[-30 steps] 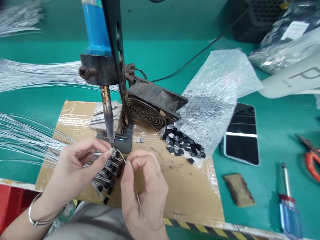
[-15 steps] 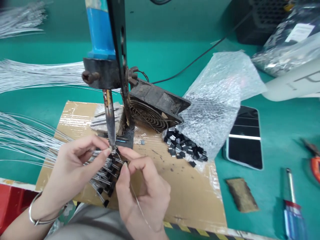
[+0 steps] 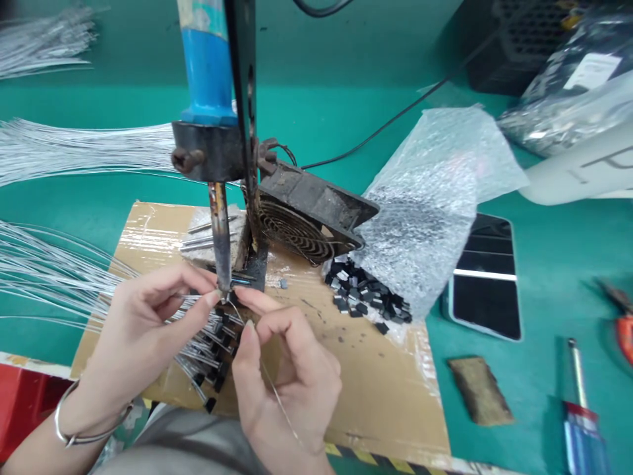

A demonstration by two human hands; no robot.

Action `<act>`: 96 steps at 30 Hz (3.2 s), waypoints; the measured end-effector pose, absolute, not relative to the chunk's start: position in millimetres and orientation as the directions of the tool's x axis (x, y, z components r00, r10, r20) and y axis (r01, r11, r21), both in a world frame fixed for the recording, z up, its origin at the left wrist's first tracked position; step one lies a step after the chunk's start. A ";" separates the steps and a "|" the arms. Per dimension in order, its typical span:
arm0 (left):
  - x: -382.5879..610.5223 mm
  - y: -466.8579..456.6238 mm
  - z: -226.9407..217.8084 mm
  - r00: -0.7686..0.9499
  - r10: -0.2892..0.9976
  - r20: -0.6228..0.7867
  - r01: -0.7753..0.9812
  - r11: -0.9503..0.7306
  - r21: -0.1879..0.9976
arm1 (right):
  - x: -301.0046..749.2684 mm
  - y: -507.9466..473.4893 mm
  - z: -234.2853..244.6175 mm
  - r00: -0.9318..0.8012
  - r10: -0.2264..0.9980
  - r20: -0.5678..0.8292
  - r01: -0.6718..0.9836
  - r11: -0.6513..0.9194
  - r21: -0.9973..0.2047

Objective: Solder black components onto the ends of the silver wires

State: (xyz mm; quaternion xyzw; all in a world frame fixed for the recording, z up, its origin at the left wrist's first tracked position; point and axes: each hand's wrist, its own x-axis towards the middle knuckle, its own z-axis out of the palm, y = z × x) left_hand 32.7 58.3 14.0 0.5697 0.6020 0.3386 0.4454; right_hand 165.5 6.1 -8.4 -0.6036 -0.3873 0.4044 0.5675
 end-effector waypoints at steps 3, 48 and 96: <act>32.8 58.8 14.2 0.049 0.988 -0.146 0.378 0.117 0.918 | 164.9 6.7 -7.1 0.383 0.922 -0.052 -0.005 -0.054 -0.999; 32.1 60.4 20.6 0.058 0.991 -0.122 0.343 0.095 0.935 | 164.4 6.4 -3.7 0.392 0.919 -0.047 -0.028 -0.039 -0.999; 32.2 57.3 18.6 0.026 0.993 -0.113 0.404 0.093 0.910 | 166.4 3.1 -10.8 0.359 0.931 0.066 0.112 0.027 -0.993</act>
